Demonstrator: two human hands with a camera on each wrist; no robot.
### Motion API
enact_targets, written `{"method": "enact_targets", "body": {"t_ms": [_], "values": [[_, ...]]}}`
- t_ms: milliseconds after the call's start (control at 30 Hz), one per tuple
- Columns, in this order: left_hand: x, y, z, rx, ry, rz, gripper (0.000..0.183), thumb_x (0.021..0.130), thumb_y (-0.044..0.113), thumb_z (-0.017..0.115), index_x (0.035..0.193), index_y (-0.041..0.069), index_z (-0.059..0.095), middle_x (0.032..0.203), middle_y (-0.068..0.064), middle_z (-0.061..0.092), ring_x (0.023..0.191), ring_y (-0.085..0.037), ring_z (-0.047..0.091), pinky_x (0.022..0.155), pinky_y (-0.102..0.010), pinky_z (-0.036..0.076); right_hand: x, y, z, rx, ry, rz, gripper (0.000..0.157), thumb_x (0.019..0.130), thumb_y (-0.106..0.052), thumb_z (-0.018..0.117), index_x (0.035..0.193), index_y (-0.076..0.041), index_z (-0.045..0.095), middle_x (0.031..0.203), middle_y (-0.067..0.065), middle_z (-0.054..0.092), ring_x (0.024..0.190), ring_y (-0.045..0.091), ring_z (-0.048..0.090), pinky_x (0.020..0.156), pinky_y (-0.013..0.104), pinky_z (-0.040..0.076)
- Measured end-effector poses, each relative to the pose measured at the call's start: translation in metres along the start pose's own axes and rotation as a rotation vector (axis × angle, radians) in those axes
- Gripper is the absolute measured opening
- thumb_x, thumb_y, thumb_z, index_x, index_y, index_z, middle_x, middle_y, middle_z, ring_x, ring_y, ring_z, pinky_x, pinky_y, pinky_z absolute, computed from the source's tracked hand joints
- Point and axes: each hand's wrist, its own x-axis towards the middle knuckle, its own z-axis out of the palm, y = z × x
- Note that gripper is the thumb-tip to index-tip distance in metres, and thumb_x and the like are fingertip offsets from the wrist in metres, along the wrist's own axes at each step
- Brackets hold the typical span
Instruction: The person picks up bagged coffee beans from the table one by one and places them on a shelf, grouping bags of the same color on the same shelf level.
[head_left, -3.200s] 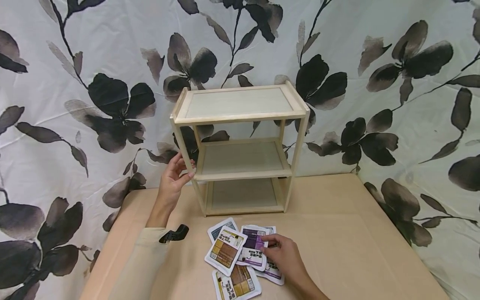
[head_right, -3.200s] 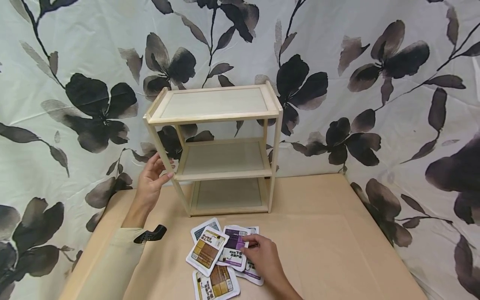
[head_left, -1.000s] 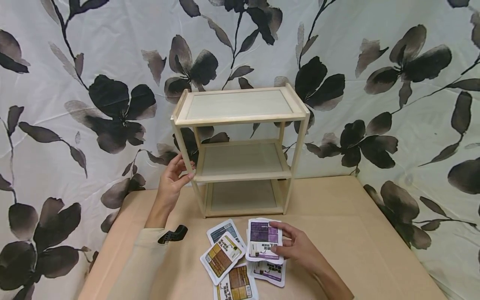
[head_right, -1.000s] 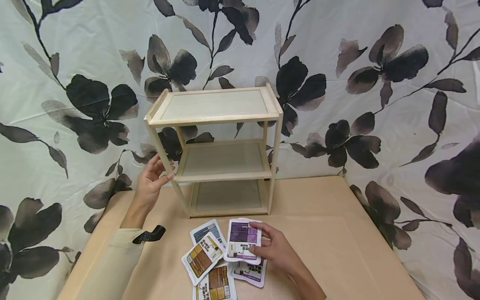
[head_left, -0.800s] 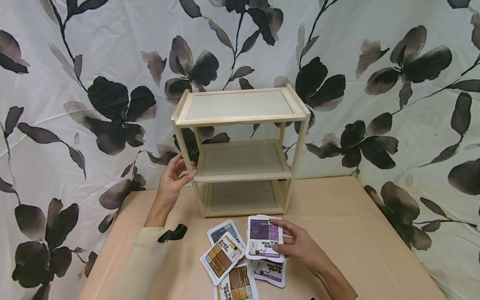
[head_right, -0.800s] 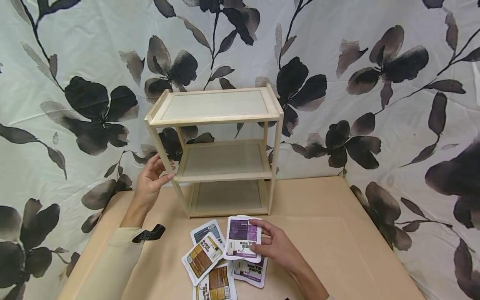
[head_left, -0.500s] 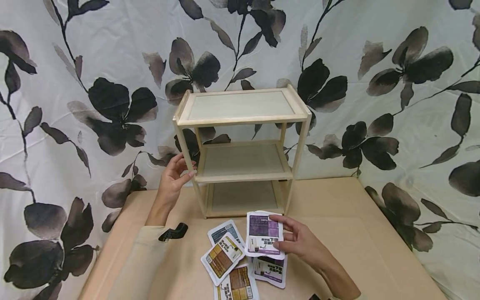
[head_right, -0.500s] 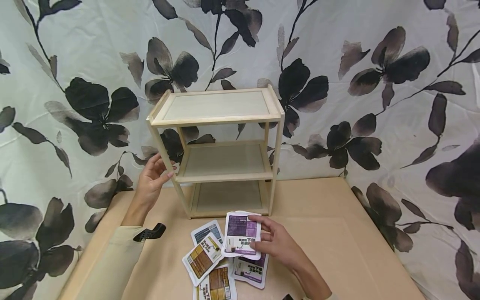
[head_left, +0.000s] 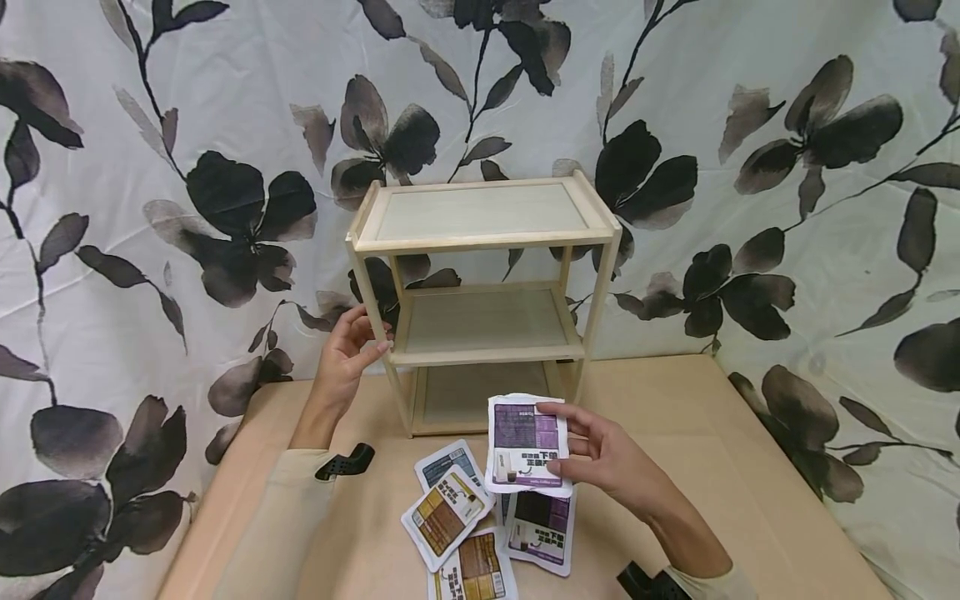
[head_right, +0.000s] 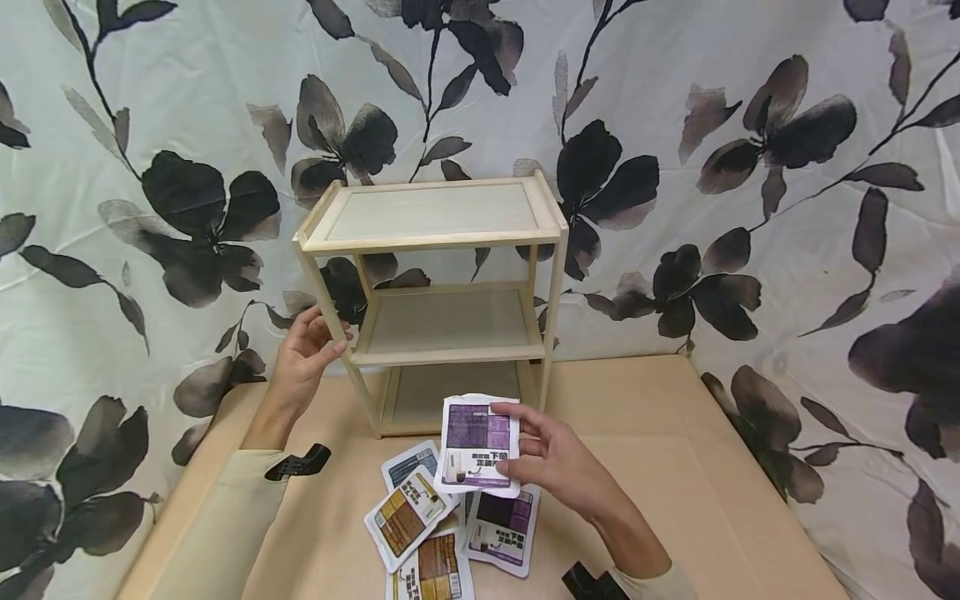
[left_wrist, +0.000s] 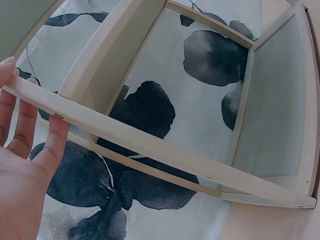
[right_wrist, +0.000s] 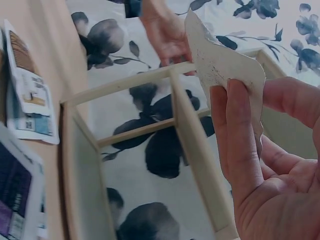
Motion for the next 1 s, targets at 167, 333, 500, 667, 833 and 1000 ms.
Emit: {"method": "enact_targets", "body": {"t_ms": [167,333,500,667,833,1000], "values": [[-0.002,-0.001,0.000,0.007,0.001,-0.007,0.061,0.091,-0.015,0.063,0.147,0.001,0.045,0.114,-0.017,0.062,0.102,-0.018,0.063,0.090,-0.027,0.055,0.002,-0.012,-0.004,-0.016,-0.017,-0.042,0.076,0.091,0.003,0.070,0.155,-0.001,0.030,0.143,0.033,0.051,0.118,0.031,0.067,0.089,0.045,0.059],[-0.002,-0.003,-0.001,0.017,-0.002,0.003,0.060,0.092,-0.014,0.063,0.147,0.000,0.044,0.113,-0.012,0.063,0.104,-0.018,0.063,0.090,-0.026,0.054,0.005,-0.023,-0.008,-0.038,-0.003,-0.071,0.076,0.090,0.005,0.071,0.155,-0.002,0.031,0.143,0.032,0.051,0.117,0.031,0.067,0.088,0.044,0.059],[-0.002,-0.004,-0.001,0.013,0.006,0.005,0.060,0.092,-0.014,0.063,0.147,-0.003,0.042,0.113,-0.014,0.063,0.105,-0.025,0.063,0.091,-0.027,0.055,0.007,-0.035,-0.010,-0.042,0.009,-0.088,0.076,0.090,0.005,0.071,0.155,-0.004,0.033,0.143,0.031,0.052,0.117,0.032,0.068,0.087,0.045,0.059],[-0.003,-0.004,-0.001,0.009,0.013,-0.003,0.060,0.092,-0.014,0.064,0.146,0.004,0.048,0.112,-0.007,0.065,0.104,-0.025,0.063,0.091,-0.027,0.054,0.010,-0.047,-0.012,-0.051,0.009,-0.109,0.075,0.090,0.007,0.070,0.155,-0.003,0.034,0.143,0.030,0.052,0.117,0.030,0.068,0.087,0.044,0.059],[-0.002,-0.003,-0.001,-0.003,0.015,-0.001,0.061,0.091,-0.015,0.064,0.146,0.005,0.049,0.113,-0.009,0.065,0.103,-0.022,0.063,0.090,-0.027,0.055,0.012,-0.058,-0.015,-0.064,0.004,-0.134,0.075,0.089,0.008,0.070,0.154,-0.002,0.035,0.143,0.030,0.053,0.117,0.029,0.068,0.088,0.043,0.059],[-0.001,-0.002,-0.001,-0.004,0.017,-0.005,0.061,0.090,-0.016,0.064,0.146,0.002,0.047,0.113,-0.011,0.065,0.104,-0.025,0.064,0.090,-0.028,0.055,0.014,-0.069,-0.020,-0.096,0.004,-0.154,0.074,0.090,0.008,0.070,0.154,-0.002,0.035,0.141,0.028,0.056,0.117,0.030,0.068,0.089,0.042,0.058]]}}
